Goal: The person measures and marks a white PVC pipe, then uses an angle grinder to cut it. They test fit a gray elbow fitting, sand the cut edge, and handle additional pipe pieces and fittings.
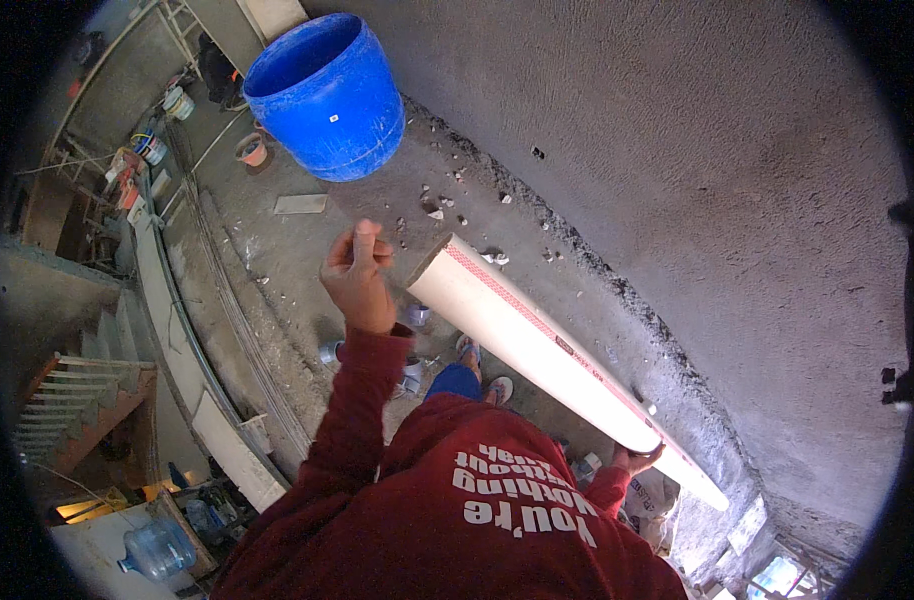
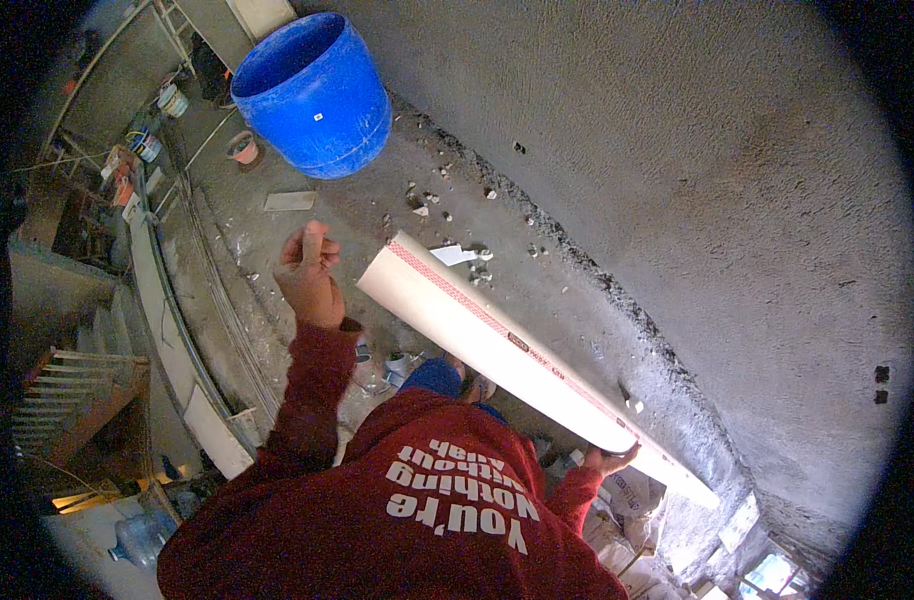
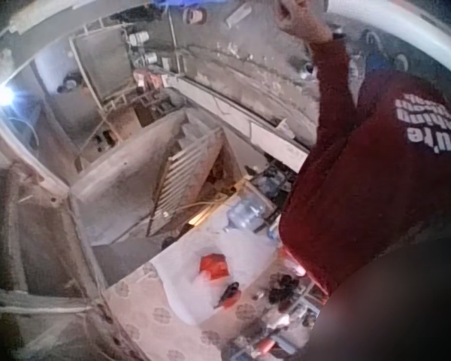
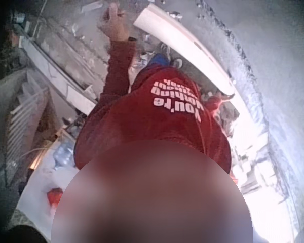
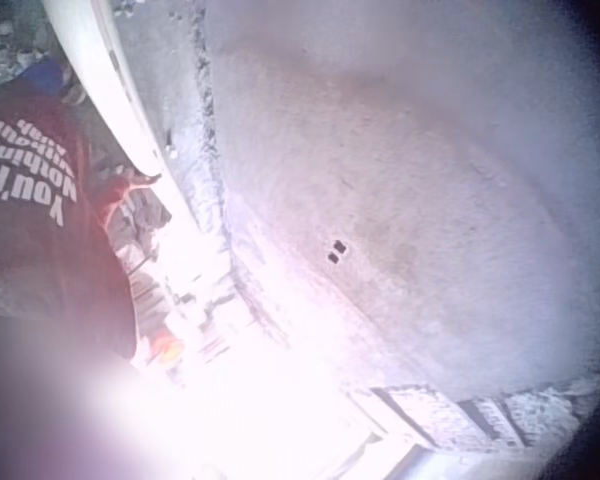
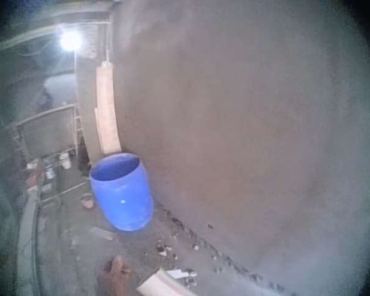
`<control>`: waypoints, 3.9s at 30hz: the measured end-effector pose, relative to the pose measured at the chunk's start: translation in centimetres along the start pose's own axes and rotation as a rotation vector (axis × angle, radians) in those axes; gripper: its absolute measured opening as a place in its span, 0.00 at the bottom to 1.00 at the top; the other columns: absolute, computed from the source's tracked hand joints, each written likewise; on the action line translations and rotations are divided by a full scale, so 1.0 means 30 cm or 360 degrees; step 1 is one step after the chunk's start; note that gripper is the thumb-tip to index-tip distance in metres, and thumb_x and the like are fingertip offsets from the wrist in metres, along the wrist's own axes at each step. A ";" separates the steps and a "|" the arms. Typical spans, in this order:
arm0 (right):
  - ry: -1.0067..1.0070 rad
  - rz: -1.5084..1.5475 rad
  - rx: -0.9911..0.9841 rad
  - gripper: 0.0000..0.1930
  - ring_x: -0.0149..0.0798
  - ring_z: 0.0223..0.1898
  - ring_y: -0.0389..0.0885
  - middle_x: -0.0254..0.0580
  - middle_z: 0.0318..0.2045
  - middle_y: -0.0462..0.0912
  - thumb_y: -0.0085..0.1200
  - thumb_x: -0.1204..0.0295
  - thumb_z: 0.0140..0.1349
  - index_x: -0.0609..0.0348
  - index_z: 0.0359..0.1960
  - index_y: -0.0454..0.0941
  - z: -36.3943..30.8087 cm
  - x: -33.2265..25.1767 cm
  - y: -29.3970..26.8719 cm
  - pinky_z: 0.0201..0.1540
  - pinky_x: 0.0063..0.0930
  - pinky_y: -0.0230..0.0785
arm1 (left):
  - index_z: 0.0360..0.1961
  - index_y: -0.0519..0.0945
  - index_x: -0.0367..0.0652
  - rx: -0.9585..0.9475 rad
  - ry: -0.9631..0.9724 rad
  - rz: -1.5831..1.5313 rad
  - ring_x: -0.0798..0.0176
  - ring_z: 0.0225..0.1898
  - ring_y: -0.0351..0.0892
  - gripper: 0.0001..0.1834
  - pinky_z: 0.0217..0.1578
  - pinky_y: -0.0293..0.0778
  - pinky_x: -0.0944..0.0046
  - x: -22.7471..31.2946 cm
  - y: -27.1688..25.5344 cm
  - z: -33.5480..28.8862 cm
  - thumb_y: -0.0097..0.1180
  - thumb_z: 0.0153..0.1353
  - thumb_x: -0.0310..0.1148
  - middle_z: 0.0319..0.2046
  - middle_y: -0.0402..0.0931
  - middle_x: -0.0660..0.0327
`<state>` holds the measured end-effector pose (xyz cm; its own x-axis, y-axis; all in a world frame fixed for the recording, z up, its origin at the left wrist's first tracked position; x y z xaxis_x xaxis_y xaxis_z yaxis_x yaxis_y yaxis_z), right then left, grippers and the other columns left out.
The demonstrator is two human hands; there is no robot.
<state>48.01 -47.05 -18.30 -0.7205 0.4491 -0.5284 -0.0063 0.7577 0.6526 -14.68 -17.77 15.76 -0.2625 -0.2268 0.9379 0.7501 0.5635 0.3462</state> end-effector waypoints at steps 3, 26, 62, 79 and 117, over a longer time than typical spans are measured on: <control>-0.0061 -0.0039 -0.0087 0.32 0.53 0.52 0.82 0.46 0.48 0.84 0.60 0.46 0.59 0.57 0.56 0.76 -0.009 -0.007 0.028 0.57 0.58 0.75 | 0.40 0.84 0.33 -0.0526 0.0186 0.0510 0.73 0.28 0.79 0.13 0.32 0.75 0.69 0.032 0.093 -0.027 0.66 0.63 0.34 0.27 0.84 0.60; 0.0010 -0.0023 0.0056 0.31 0.52 0.55 0.80 0.47 0.53 0.82 0.60 0.46 0.58 0.53 0.57 0.76 -0.032 0.018 0.027 0.59 0.58 0.72 | 0.31 0.82 0.28 -0.1277 0.0339 0.1526 0.62 0.27 0.81 0.28 0.30 0.73 0.57 -0.077 0.250 -0.001 0.56 0.67 0.50 0.22 0.78 0.48; 0.0026 -0.0066 -0.0021 0.32 0.51 0.57 0.79 0.44 0.50 0.84 0.61 0.43 0.56 0.54 0.54 0.78 -0.030 0.007 0.029 0.61 0.60 0.70 | 0.41 0.83 0.39 -0.1516 -0.0096 0.1006 0.67 0.35 0.82 0.12 0.38 0.78 0.66 -0.221 0.115 0.152 0.69 0.60 0.32 0.33 0.84 0.63; -0.0096 -0.0124 0.0044 0.28 0.49 0.50 0.83 0.43 0.47 0.84 0.58 0.44 0.60 0.51 0.52 0.79 -0.047 -0.033 0.026 0.55 0.57 0.76 | 0.38 0.85 0.37 -0.1465 -0.0561 0.0679 0.70 0.26 0.80 0.13 0.29 0.76 0.67 -0.361 0.102 0.212 0.62 0.66 0.38 0.27 0.83 0.62; -0.0116 0.0058 -0.0001 0.35 0.54 0.58 0.77 0.47 0.57 0.79 0.61 0.44 0.57 0.53 0.61 0.74 -0.084 -0.006 0.088 0.62 0.62 0.69 | 0.58 0.77 0.39 -0.1359 0.0826 0.1465 0.60 0.51 0.80 0.19 0.51 0.76 0.59 -0.347 0.016 -0.008 0.56 0.68 0.31 0.48 0.79 0.56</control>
<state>46.38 -46.33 -15.13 -0.6680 0.5096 -0.5423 0.0183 0.7398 0.6726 -11.46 -15.33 6.14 0.6483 -0.4158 0.6378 0.7169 0.0510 -0.6954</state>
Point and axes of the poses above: each hand's wrist, its own z-axis towards the middle knuckle, its own y-axis out of the palm, x = y × z, the point moved 10 cm from there along z, towards the middle knuckle
